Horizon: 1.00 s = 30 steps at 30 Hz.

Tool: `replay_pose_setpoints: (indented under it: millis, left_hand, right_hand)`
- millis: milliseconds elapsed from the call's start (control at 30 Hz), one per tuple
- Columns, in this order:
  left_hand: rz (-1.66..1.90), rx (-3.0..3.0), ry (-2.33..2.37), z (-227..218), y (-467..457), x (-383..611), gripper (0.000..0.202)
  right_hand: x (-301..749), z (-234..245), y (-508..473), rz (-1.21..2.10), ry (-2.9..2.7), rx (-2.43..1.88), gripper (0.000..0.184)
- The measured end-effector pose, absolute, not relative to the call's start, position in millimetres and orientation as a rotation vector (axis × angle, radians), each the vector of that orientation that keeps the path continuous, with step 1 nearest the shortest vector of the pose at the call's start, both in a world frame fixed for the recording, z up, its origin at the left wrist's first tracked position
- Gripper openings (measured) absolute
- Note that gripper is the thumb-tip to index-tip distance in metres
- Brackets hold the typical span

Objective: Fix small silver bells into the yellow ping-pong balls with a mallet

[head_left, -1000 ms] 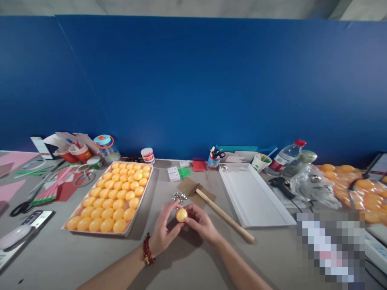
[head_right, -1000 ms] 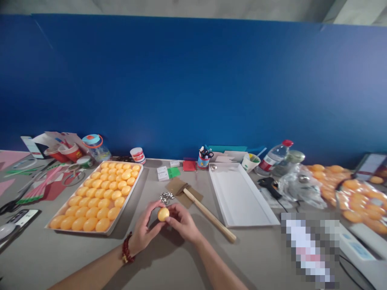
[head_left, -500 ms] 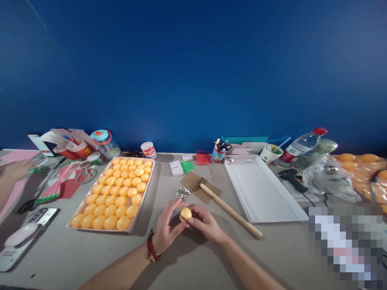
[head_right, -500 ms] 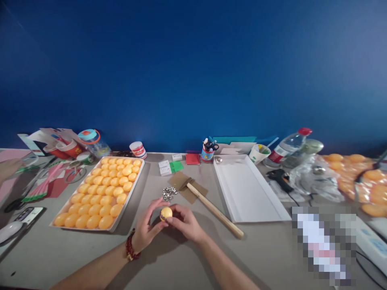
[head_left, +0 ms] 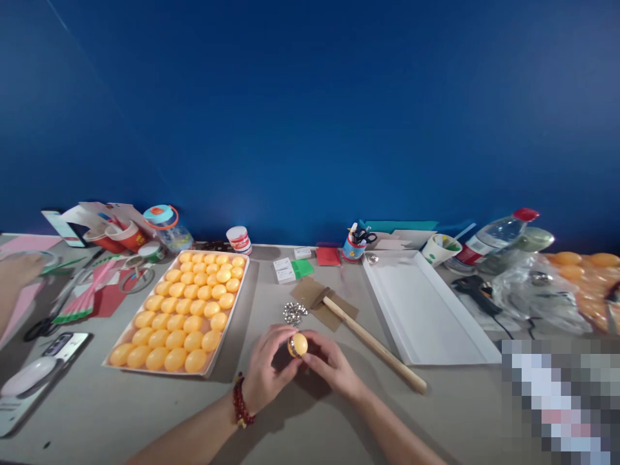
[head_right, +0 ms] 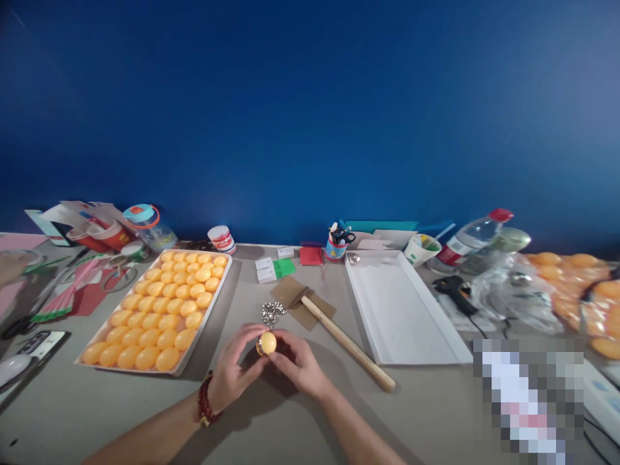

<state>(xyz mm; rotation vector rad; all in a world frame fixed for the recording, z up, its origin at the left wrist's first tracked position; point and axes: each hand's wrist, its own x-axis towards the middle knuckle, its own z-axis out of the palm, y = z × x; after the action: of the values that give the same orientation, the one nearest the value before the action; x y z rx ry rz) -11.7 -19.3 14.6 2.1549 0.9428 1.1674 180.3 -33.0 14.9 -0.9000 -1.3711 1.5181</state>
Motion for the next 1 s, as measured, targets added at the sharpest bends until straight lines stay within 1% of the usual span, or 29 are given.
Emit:
replay_pose_setpoints:
  millis: [100,233,367,467,667,800,1000]
  left_hand:
    - [1.165,2.27,0.964,15,-18,-11,0.041]
    - [1.134,2.402,0.915,12,-17,-11,0.043]
    - [1.13,2.44,0.897,11,-17,-12,0.046]
    - [1.135,2.447,0.882,13,-17,-13,0.041]
    - [1.163,2.508,0.836,17,-17,-11,0.041]
    - [1.156,2.533,0.821,19,-18,-9,0.039]
    - [1.162,2.52,0.795,17,-19,-8,0.039]
  right_hand:
    - [178,11,-34,1.49,-1.332,-0.932,0.043]
    - [174,7,-35,1.441,-1.337,-0.997,0.037]
    - [173,6,-36,1.5,-1.294,-0.951,0.034]
    - [173,6,-37,1.519,-1.319,-0.929,0.033]
    - [173,11,-36,1.552,-1.285,-0.933,0.043]
    - [174,15,-36,1.659,-1.229,-0.945,0.038]
    - [175,21,-38,1.67,-1.196,-0.899,0.034]
